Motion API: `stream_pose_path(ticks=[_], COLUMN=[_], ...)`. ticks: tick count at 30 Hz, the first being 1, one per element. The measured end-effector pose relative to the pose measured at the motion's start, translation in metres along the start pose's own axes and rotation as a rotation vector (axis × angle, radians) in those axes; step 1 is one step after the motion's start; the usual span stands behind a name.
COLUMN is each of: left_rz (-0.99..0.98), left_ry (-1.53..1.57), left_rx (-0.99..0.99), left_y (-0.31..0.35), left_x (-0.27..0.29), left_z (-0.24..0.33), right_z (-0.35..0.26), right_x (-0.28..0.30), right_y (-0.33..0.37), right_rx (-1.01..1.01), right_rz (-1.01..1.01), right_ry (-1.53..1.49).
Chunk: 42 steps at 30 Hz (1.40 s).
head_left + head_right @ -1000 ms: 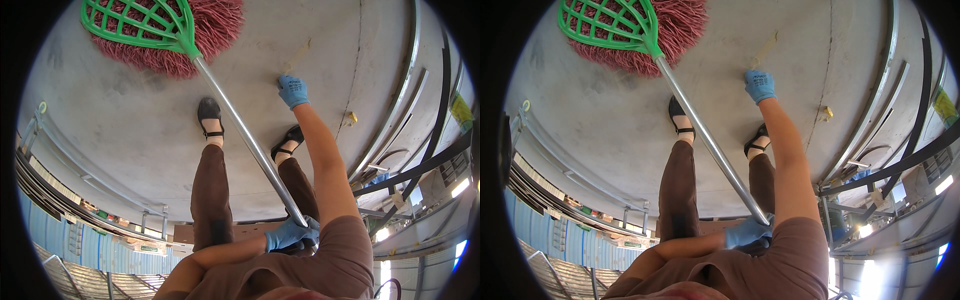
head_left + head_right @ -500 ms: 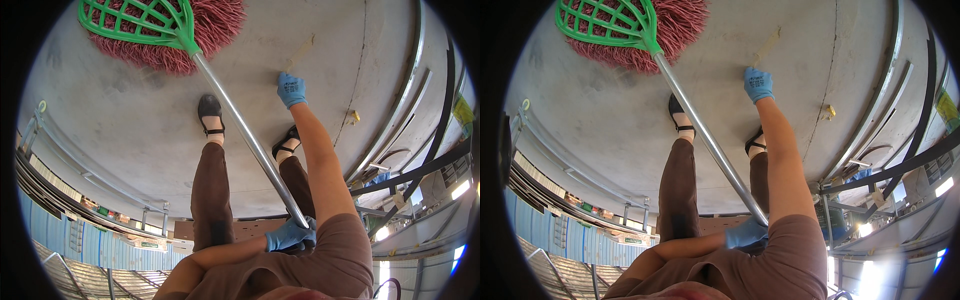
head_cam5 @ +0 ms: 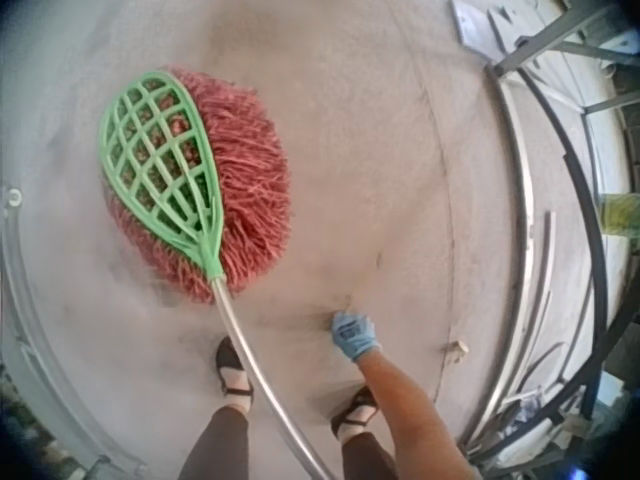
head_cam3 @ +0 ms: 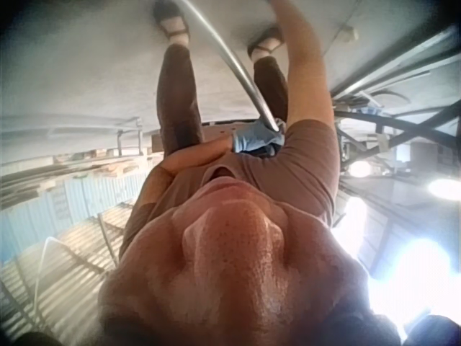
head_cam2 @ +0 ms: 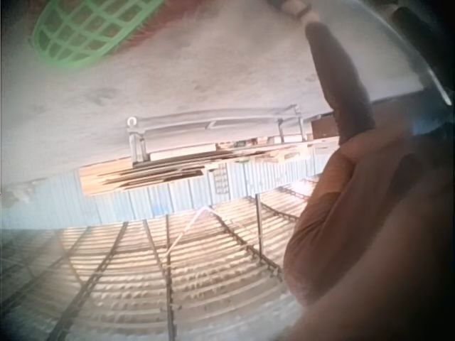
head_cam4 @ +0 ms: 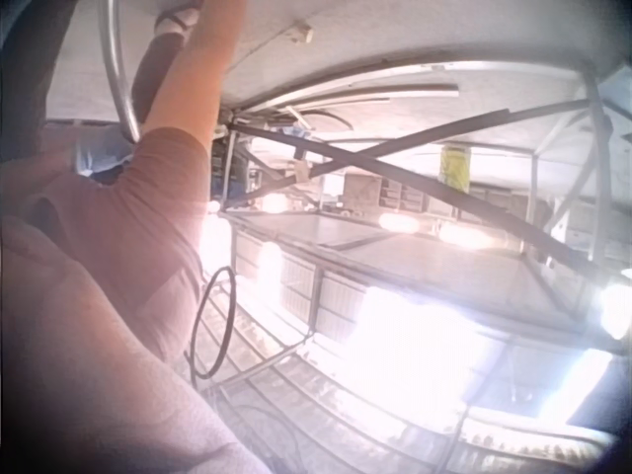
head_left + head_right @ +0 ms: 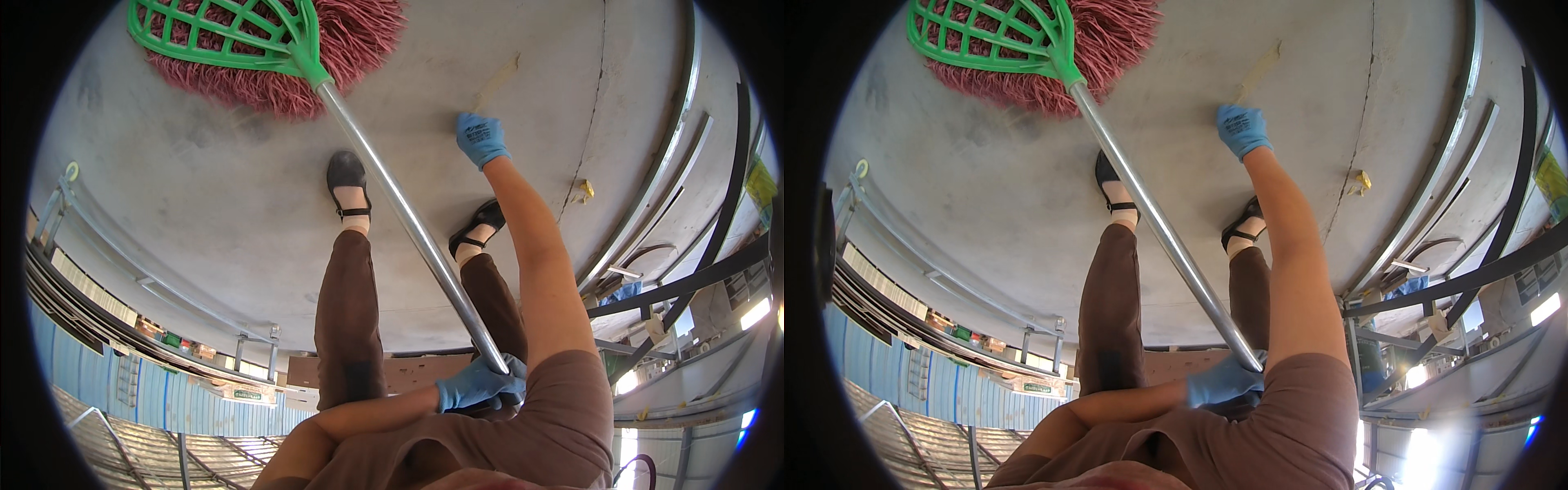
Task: The person discards a yellow sponge into a green bin, then picks up a mop and sweeps a large concrete floor in a workshop. The person squats to scrape debris from a crack in the floor with a small tool, then resumes sweeping the area.
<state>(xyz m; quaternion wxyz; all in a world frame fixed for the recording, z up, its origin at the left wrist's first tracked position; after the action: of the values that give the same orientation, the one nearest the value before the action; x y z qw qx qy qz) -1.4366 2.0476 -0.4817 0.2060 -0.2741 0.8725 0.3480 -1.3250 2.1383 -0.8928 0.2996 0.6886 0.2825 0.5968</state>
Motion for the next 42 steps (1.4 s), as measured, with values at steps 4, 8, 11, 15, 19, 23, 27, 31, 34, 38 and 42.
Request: stream_pose_path(ticks=[4, 8, 11, 15, 19, 23, 27, 31, 34, 38, 42], left_rz=[-0.044, -0.155, -0.079, 0.005, -0.001, -0.007, 0.024, 0.018, -0.018, -0.058, -0.099], left_ry=[-0.051, -0.029, -0.02, -0.142, -0.104, -0.128, -0.112, -0.173, -0.196, -0.201, -0.254], left_rx=[-0.024, -0.029, -0.02, -0.046, -0.061, -0.061, -0.078, -0.061, -0.036, -0.026, -0.03], left_y=[0.0, -0.003, -0.007, -0.01, -0.01, -0.009, -0.007, -0.005, -0.005, -0.008, -0.009], left_x=[0.0, -0.002, -0.001, 0.002, 0.003, 0.0, -0.002, -0.003, -0.005, -0.009, -0.012], left_z=[0.002, 0.0, -0.004, -0.005, -0.004, -0.002, 0.002, 0.005, 0.006, 0.007, 0.009], right_z=[0.004, 0.02, 0.026, 0.022, 0.012, 0.01, 0.006, 0.003, 0.017, 0.052, 0.062], right_x=[0.004, 0.011, 0.013, 0.009, 0.009, 0.011, 0.013, 0.025, 0.041, 0.063, 0.075], right_y=[0.004, 0.017, 0.02, 0.015, 0.01, 0.006, 0.0, -0.005, -0.008, -0.008, -0.013], right_rx=[-0.133, -0.19, -0.144, -0.198, -0.165, -0.122, -0.11, -0.073, -0.112, -0.095, -0.069], right_rz=[0.006, 0.103, 0.155, 0.102, 0.089, 0.035, -0.024, -0.044, -0.043, 0.053, 0.09], right_ry=[-0.166, -0.383, -0.43, -0.372, -0.319, -0.271, -0.225, -0.141, -0.105, -0.103, -0.133])
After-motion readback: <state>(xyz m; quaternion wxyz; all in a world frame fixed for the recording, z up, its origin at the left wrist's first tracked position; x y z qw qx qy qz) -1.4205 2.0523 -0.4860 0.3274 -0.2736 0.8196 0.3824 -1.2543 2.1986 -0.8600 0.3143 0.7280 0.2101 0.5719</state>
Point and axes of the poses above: each hand's wrist, its own y-axis away from the middle knuckle, its own x-axis out of the back of the hand, z = x × y, the point moved 4 cm from there along -y, towards the middle knuckle, and after that the axes turned 3 degrees about z, right-handed, at the moved point
